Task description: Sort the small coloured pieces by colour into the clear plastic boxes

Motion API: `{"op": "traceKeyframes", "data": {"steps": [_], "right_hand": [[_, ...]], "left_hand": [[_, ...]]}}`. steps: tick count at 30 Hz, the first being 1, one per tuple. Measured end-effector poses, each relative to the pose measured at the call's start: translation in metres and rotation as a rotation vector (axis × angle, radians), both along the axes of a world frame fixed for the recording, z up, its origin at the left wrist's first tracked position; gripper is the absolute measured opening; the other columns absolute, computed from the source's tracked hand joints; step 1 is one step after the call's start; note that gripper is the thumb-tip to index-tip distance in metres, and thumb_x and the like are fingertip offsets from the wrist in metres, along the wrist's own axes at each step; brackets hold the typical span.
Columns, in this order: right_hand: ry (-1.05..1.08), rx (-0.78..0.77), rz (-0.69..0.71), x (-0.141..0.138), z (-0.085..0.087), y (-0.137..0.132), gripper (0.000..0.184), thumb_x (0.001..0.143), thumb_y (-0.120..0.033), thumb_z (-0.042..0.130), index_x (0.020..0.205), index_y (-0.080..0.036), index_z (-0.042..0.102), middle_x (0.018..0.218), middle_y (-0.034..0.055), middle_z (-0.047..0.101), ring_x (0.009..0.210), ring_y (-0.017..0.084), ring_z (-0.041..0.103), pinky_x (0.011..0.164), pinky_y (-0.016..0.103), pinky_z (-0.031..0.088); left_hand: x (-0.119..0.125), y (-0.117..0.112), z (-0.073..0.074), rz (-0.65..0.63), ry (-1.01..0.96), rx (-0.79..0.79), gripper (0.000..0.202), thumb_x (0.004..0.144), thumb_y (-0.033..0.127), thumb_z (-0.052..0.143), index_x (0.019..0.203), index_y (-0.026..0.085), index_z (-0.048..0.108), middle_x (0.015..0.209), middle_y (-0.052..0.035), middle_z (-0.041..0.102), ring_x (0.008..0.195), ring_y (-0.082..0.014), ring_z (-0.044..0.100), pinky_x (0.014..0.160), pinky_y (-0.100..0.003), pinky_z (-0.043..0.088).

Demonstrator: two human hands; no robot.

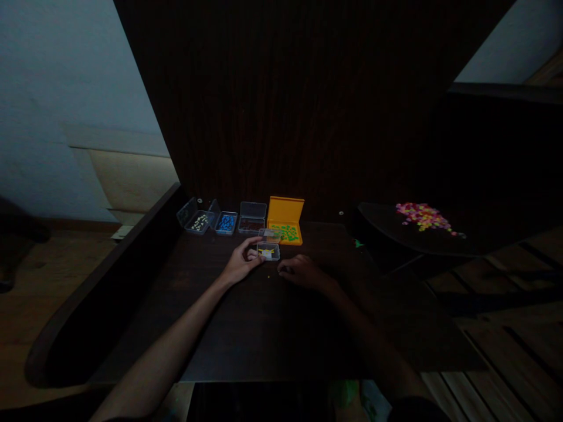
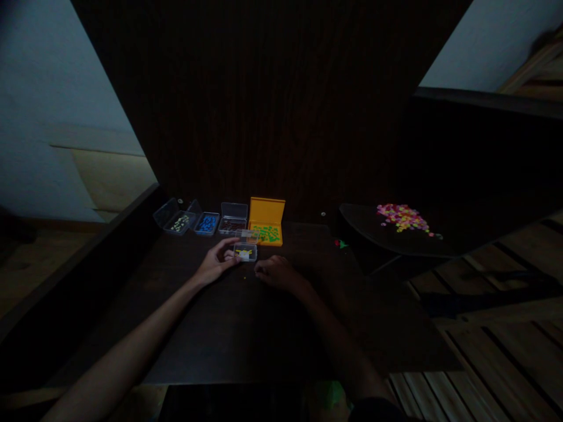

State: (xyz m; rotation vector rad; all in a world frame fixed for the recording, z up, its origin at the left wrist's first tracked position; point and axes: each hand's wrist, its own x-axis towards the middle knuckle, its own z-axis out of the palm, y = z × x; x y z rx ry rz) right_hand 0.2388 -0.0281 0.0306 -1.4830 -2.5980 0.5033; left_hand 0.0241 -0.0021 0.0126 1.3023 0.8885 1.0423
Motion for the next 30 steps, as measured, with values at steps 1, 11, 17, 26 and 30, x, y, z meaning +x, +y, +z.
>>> {"op": "traceKeyframes", "data": {"steps": [1, 11, 17, 26, 30], "right_hand": [[0.003, 0.000, 0.000, 0.000, -0.001, 0.000, 0.017, 0.086, -0.028, 0.056, 0.099, -0.023, 0.066, 0.080, 0.0018, 0.064, 0.078, 0.015, 0.056, 0.071, 0.026, 0.035], [0.034, 0.001, -0.023, 0.000, -0.006, 0.001, 0.013, 0.084, -0.028, 0.058, 0.092, -0.022, 0.067, 0.077, 0.0007, 0.065, 0.074, 0.014, 0.056, 0.067, 0.024, 0.034], [0.073, -0.027, 0.026, -0.005, -0.006, 0.000, 0.013, 0.085, -0.026, 0.057, 0.090, -0.021, 0.067, 0.071, -0.0011, 0.064, 0.067, 0.012, 0.056, 0.067, 0.023, 0.033], [-0.005, -0.012, 0.007, -0.010, 0.000, -0.002, 0.014, 0.085, -0.026, 0.054, 0.091, -0.020, 0.066, 0.075, 0.0007, 0.065, 0.071, 0.013, 0.057, 0.066, 0.024, 0.033], [-0.066, -0.001, 0.010, -0.012, -0.001, -0.002, 0.013, 0.085, -0.027, 0.055, 0.090, -0.021, 0.065, 0.080, 0.0023, 0.065, 0.077, 0.016, 0.057, 0.066, 0.025, 0.032]], "left_hand": [[0.000, 0.000, 0.000, 0.001, 0.000, 0.004, 0.062, 0.063, 0.027, 0.075, 0.119, 0.012, 0.051, 0.063, 0.0058, 0.056, 0.055, -0.0053, 0.049, 0.055, -0.018, 0.038], [-0.001, 0.001, -0.002, 0.007, 0.015, -0.005, 0.063, 0.064, 0.027, 0.074, 0.120, 0.012, 0.051, 0.065, 0.0048, 0.056, 0.055, -0.0054, 0.049, 0.055, -0.018, 0.037], [-0.001, 0.001, -0.003, 0.000, 0.009, 0.004, 0.064, 0.063, 0.027, 0.075, 0.121, 0.012, 0.050, 0.064, 0.0055, 0.056, 0.055, -0.0058, 0.050, 0.055, -0.018, 0.037], [-0.002, 0.000, 0.002, -0.002, 0.013, -0.001, 0.062, 0.065, 0.028, 0.074, 0.120, 0.013, 0.051, 0.064, 0.0051, 0.056, 0.053, -0.0050, 0.049, 0.052, -0.017, 0.036], [-0.002, 0.000, 0.001, -0.003, 0.008, 0.002, 0.062, 0.065, 0.027, 0.074, 0.121, 0.012, 0.050, 0.063, 0.0058, 0.054, 0.054, -0.0047, 0.047, 0.053, -0.017, 0.035]]}}
